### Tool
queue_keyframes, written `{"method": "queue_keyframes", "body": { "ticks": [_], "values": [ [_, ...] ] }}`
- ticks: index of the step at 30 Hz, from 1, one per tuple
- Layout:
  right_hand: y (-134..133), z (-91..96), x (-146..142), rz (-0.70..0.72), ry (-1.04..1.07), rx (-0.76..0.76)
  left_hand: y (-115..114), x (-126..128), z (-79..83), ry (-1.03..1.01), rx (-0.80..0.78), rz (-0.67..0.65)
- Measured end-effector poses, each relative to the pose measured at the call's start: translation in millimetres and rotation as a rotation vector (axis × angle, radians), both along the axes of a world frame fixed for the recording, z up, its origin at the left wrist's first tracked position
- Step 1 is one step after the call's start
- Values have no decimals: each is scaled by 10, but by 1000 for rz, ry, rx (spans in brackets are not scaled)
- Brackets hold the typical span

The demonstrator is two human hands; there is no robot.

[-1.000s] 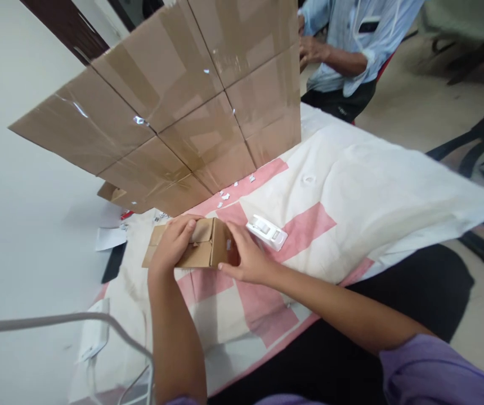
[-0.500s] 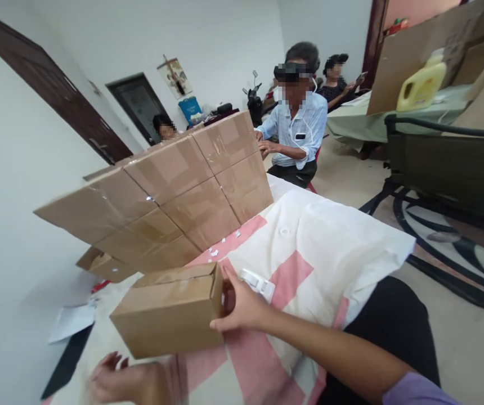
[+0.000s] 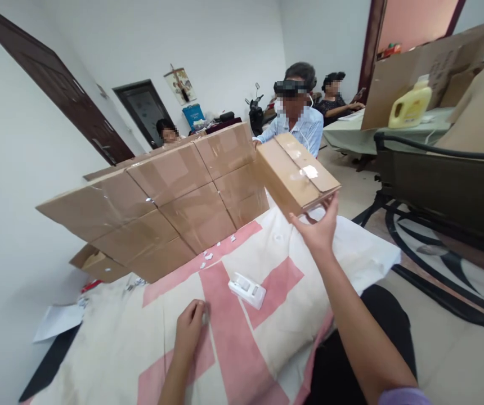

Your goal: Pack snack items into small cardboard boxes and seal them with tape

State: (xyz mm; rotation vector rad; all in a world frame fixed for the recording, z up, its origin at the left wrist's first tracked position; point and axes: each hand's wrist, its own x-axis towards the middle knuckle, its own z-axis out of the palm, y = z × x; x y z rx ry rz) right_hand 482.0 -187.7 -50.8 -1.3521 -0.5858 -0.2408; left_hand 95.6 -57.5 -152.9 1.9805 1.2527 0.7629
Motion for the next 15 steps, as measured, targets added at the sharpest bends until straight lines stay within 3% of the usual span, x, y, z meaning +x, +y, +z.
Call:
{"method": "queue_keyframes", "body": {
  "ticks": [3, 7, 15],
  "values": [
    [-15, -385, 481, -166, 24, -205, 30, -15, -5, 34, -17, -26],
    [115, -802, 744, -132, 121, -466, 51, -24, -21, 60, -14, -29],
    [314, -1073, 790, -107, 80, -482, 129, -45, -147, 41, 3, -92]
  ]
}}
